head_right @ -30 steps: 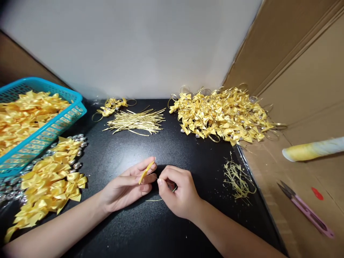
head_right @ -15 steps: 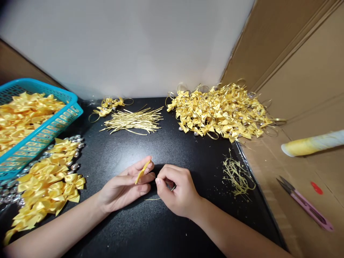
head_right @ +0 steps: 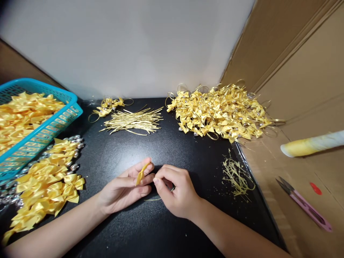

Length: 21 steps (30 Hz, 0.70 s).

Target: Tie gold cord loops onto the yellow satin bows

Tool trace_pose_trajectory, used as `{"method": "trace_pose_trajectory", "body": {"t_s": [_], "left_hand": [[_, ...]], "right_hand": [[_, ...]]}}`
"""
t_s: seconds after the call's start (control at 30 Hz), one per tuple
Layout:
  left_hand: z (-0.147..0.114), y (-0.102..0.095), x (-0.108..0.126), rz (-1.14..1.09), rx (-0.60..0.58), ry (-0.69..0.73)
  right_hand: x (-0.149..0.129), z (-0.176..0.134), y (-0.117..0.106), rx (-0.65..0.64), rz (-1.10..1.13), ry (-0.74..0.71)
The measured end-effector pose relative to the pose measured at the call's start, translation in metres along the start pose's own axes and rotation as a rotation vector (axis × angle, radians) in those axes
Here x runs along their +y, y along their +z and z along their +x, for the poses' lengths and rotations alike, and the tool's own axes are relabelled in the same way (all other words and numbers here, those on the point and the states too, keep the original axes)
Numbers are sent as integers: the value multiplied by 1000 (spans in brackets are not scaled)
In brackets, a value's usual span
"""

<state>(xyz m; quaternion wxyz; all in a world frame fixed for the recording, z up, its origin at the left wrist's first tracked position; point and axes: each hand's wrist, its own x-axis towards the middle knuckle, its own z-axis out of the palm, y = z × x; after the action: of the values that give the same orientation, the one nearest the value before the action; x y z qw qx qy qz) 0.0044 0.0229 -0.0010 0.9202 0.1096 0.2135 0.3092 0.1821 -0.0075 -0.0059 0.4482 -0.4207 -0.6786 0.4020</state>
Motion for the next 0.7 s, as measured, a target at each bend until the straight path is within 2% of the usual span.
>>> {"method": "trace_pose_trajectory", "body": {"t_s": [0.43, 0.7], "left_hand": [[1, -5, -7, 65, -56, 27], [2, -2, -5, 169, 44, 104]], "right_hand": [[-1, 0, 3, 6, -34, 4], [2, -1, 3, 4, -7, 39]]}}
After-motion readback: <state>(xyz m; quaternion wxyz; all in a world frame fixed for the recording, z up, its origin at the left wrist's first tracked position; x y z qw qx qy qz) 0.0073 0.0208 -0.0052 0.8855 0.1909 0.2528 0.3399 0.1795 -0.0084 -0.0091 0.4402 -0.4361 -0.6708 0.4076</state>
